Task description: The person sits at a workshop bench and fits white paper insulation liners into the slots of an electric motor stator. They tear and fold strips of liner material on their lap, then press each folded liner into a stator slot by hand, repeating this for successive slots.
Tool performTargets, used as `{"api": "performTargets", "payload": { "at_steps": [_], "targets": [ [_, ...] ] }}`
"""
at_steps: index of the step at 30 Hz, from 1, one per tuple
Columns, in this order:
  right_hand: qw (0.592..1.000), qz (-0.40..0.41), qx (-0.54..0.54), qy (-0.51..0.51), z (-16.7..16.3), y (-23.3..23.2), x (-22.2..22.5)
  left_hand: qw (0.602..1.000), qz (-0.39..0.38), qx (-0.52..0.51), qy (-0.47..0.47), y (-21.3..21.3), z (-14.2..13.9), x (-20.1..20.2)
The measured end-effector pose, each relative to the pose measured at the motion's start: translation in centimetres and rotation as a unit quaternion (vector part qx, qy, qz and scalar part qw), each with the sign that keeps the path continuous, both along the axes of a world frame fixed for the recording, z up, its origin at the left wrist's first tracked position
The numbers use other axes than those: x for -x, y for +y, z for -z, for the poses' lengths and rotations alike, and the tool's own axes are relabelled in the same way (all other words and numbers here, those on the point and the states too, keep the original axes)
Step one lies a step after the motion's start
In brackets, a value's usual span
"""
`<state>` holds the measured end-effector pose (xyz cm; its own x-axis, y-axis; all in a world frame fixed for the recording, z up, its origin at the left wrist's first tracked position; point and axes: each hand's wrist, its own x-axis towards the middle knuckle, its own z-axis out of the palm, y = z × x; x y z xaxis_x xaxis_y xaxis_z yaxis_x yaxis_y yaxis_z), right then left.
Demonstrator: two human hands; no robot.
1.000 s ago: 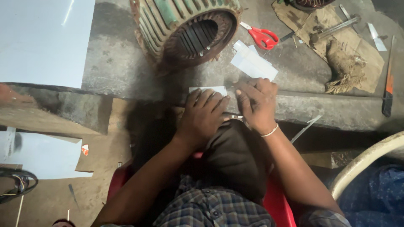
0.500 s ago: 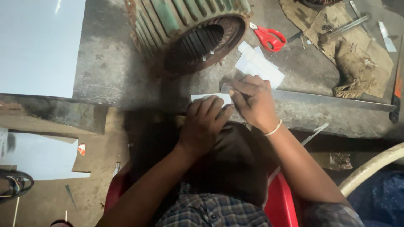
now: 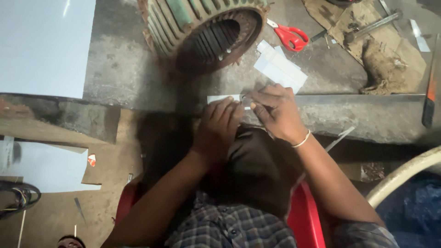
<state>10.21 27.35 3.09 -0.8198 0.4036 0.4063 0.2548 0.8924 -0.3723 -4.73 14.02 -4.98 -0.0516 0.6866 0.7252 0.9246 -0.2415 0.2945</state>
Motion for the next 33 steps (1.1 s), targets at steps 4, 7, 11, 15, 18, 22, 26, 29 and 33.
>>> {"api": "performTargets", "payload": {
  "at_steps": [4, 7, 11, 15, 18, 22, 26, 29, 33],
  "targets": [
    [1.0, -0.001, 0.027, -0.009, -0.3, -1.2, -1.7, 0.996, -0.056, -0.027, 0.06, -1.4, -1.4, -0.4],
    [0.998, -0.003, -0.025, 0.052, -0.3, -2.4, -2.0, 0.995, -0.069, 0.003, 0.071, -4.0, -3.5, -0.2],
    [0.979, 0.047, 0.068, 0.187, 1.0, -6.9, -2.6, 0.998, -0.006, -0.014, -0.061, -9.2, -5.6, -1.0],
    [0.91, 0.072, 0.375, 0.159, 4.6, -13.1, -3.6, 0.878, 0.073, 0.026, -0.472, -12.0, -5.3, -2.0],
    [0.829, -0.089, 0.503, 0.228, 6.0, -14.7, -3.7, 0.764, 0.206, 0.148, -0.594, -12.4, -4.1, -1.2],
    [0.907, -0.007, 0.375, 0.193, 5.3, -15.8, -2.5, 0.814, 0.082, 0.065, -0.571, -12.8, -3.2, -1.1],
    [0.962, -0.031, 0.221, 0.156, 2.9, -17.0, -0.8, 0.861, 0.064, -0.004, -0.505, -13.2, -3.3, -0.8],
    [0.956, 0.005, 0.262, 0.134, 1.4, -17.5, 0.6, 0.83, 0.09, 0.033, -0.55, -13.5, -3.4, 0.3],
    [0.97, -0.007, 0.212, 0.121, 0.4, -17.2, 2.3, 0.798, 0.127, 0.035, -0.588, -13.6, -3.0, 1.9]
  ]
}}
